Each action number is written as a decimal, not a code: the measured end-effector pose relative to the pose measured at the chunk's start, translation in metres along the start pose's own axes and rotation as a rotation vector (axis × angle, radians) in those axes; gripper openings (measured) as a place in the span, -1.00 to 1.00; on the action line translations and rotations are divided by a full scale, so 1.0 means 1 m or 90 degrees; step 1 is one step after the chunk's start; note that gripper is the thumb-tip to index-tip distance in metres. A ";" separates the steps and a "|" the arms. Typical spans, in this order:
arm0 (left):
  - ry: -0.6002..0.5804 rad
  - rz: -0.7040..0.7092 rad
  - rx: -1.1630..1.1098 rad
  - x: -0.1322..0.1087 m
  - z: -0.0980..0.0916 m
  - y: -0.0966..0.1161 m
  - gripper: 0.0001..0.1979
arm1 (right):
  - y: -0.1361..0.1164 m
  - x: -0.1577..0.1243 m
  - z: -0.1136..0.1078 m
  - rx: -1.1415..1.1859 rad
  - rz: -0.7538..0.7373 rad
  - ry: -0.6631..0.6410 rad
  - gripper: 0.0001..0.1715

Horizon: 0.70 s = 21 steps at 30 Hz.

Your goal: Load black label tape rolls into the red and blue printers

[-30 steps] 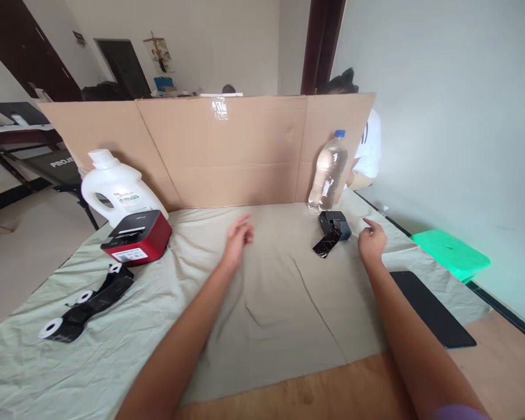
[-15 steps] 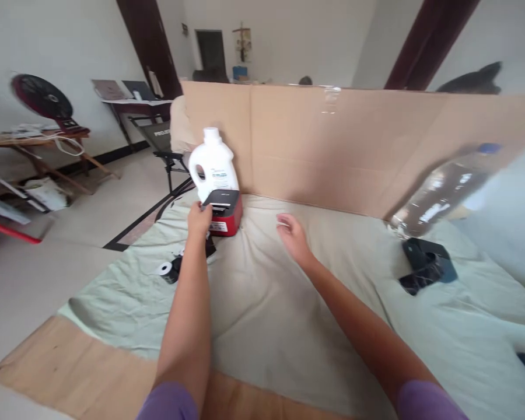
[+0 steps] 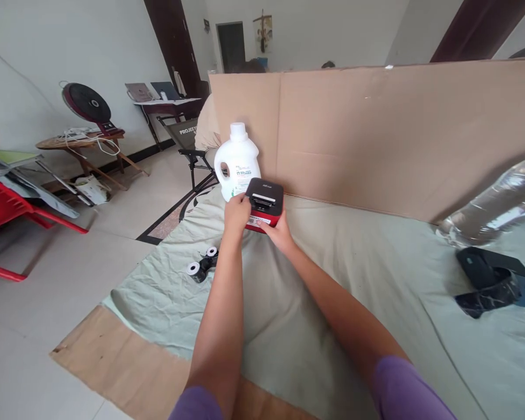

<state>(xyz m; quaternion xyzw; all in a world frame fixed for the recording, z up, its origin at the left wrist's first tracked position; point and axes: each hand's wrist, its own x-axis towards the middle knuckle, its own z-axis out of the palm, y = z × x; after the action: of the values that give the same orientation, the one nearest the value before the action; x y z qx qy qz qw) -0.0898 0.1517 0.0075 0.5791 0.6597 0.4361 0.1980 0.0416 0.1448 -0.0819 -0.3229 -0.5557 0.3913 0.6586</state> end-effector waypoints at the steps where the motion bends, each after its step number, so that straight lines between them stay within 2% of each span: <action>1: -0.022 0.035 -0.006 -0.008 0.003 0.017 -0.64 | -0.014 -0.003 -0.014 -0.001 -0.014 0.022 0.33; 4: -0.117 0.146 -0.046 -0.044 0.017 0.064 -0.65 | -0.066 -0.025 -0.070 -0.075 -0.038 0.084 0.25; 6: -0.193 0.194 -0.073 -0.080 0.030 0.087 -0.66 | -0.103 -0.049 -0.112 -0.150 -0.027 0.101 0.21; 9: -0.289 0.212 -0.163 -0.146 0.056 0.099 -0.61 | -0.143 -0.098 -0.165 -0.244 -0.016 0.126 0.19; 11: -0.331 0.219 -0.285 -0.189 0.075 0.093 -0.40 | -0.155 -0.129 -0.188 -0.280 -0.014 0.139 0.16; 13: -0.364 0.221 -0.373 -0.224 0.091 0.079 -0.23 | -0.156 -0.156 -0.201 -0.292 0.005 0.129 0.13; 15: -0.382 0.215 -0.400 -0.245 0.102 0.063 -0.16 | -0.153 -0.173 -0.206 -0.300 0.033 0.118 0.13; 18: -0.390 0.233 -0.405 -0.254 0.107 0.046 -0.14 | -0.146 -0.185 -0.206 -0.311 0.045 0.126 0.14; 21: -0.396 0.258 -0.412 -0.252 0.106 0.042 -0.14 | -0.144 -0.185 -0.204 -0.311 0.038 0.128 0.16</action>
<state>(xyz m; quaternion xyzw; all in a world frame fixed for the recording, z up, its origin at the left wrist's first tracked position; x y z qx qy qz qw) 0.0791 -0.0495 -0.0773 0.7071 0.2740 0.4552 0.4666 0.2509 -0.0847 -0.0821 -0.5258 -0.5556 0.2308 0.6013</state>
